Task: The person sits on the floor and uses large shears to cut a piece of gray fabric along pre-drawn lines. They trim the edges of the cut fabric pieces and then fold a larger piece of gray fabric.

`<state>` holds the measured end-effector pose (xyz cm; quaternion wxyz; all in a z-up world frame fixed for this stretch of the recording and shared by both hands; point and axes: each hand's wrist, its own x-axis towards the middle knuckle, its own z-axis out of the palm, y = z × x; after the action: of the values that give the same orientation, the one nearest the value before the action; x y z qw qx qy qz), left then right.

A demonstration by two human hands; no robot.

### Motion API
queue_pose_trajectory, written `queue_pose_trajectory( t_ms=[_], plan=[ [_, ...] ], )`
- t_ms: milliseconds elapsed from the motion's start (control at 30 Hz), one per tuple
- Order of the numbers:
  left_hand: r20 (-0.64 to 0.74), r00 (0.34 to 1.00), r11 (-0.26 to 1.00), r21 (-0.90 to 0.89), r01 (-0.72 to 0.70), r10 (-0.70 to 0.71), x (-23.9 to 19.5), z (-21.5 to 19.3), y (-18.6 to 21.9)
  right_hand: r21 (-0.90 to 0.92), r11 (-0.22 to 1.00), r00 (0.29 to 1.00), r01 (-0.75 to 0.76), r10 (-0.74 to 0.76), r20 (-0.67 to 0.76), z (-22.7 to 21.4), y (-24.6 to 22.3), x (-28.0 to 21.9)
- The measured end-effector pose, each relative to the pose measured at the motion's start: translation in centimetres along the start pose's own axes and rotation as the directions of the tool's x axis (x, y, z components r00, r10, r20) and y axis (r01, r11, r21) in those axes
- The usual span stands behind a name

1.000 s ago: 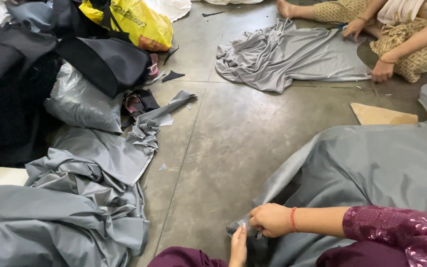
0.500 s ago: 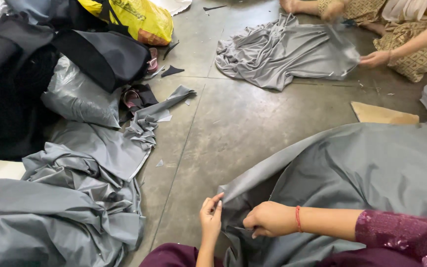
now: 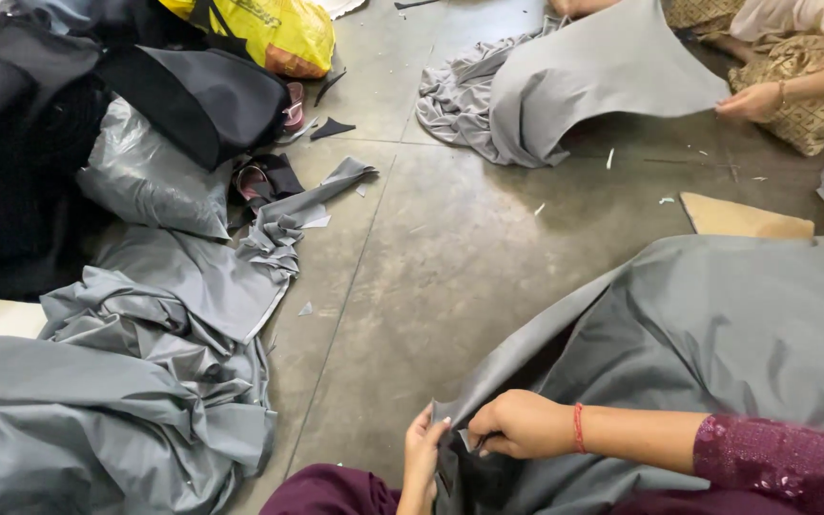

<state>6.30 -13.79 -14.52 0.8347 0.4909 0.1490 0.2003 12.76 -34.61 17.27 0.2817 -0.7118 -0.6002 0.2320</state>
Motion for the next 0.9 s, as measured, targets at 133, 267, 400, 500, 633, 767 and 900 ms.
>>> queue_pose_trajectory(
  t_ms=[133, 267, 400, 500, 633, 767, 900],
  plan=[
    [0.007, 0.92, 0.913, -0.119, 0.39, -0.392, -2.2, -0.9, -2.5, -0.021, 1.0, 0.999, -0.019, 0.02, 0.048, 0.7, 0.4, -0.1],
    [-0.085, 0.949, 0.946, -0.143, 0.29, -0.304, -3.9, 5.6, 6.4, -0.024, 1.0, 0.998, -0.001, 0.002, 0.061, 0.7, 0.4, -0.2],
    [-0.049, 0.973, 0.949, 0.237, -0.206, 0.223, 0.2, 3.4, 5.0, -0.006, 0.997, 0.997, 0.073, -0.074, -0.004, -0.3, 0.1, 0.2],
    [0.052, 0.89, 0.783, 0.453, -0.426, 0.454, -3.4, 9.6, 17.0, 0.062, 0.998, 0.998, 0.025, -0.021, -0.064, -2.3, -1.4, 0.7],
    [0.034, 0.935, 0.857, 0.389, -0.338, 0.354, -5.2, 11.6, 18.9, -0.018, 0.996, 0.964, 0.092, -0.094, -0.25, -3.3, -2.9, 0.6],
    [0.056, 0.937, 0.873, 0.346, -0.343, 0.345, -6.2, 13.2, 19.3, -0.001, 0.998, 0.914, 0.059, -0.055, -0.403, -3.6, -3.0, 0.5],
    [0.087, 0.939, 0.884, 0.318, -0.343, 0.333, -7.1, 14.8, 21.0, 0.059, 0.998, 0.903, -0.007, 0.032, -0.428, -3.5, -2.6, 0.5]
  ],
)
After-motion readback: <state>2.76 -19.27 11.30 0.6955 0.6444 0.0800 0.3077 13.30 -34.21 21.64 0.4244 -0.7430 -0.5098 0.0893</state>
